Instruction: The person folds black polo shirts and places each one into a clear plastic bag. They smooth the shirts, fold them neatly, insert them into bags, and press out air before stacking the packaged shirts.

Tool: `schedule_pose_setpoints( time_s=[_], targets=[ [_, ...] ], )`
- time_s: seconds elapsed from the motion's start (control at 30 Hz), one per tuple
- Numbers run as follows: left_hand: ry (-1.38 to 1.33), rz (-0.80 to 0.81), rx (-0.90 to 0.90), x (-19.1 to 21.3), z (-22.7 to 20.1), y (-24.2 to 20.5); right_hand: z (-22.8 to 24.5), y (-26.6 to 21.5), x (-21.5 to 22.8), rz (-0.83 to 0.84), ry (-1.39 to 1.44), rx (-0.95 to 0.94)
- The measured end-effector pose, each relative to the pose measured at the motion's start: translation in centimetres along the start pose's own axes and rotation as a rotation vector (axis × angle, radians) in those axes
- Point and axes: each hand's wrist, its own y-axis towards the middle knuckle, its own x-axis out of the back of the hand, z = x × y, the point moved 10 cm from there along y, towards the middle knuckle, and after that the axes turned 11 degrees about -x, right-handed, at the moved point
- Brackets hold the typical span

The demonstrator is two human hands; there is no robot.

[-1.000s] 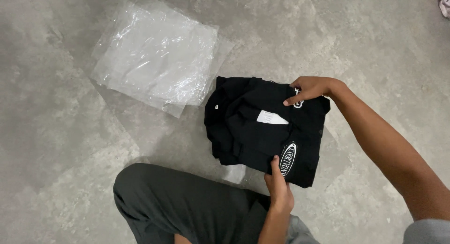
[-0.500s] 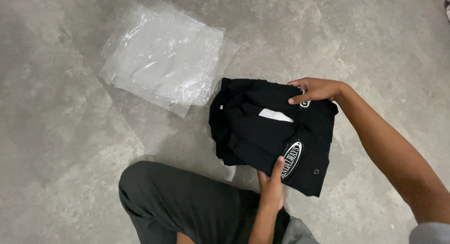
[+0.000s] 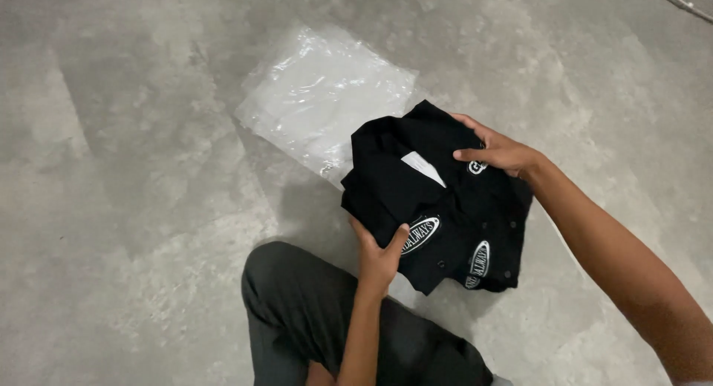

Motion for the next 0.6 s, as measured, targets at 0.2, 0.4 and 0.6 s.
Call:
schedule_pose_setpoints(
  time_s=[0.2, 0.4, 0.6],
  targets=[
    [0.08, -0.058, -0.25, 8.7, -7.8, 4.5, 6.7, 4.8, -6.9, 0.058, -0.053, 0.245],
    [0.322, -0.128, -0.334, 19.3, -16.3, 5.2, 12.7, 10.7, -19.7, 0.227, -0.054, 0.367],
    [0.419, -0.365, -0.325, 33.6, -17.2, 0.9, 15.9, 13.0, -37.4, 0.448, -0.075, 0.404]
  ],
)
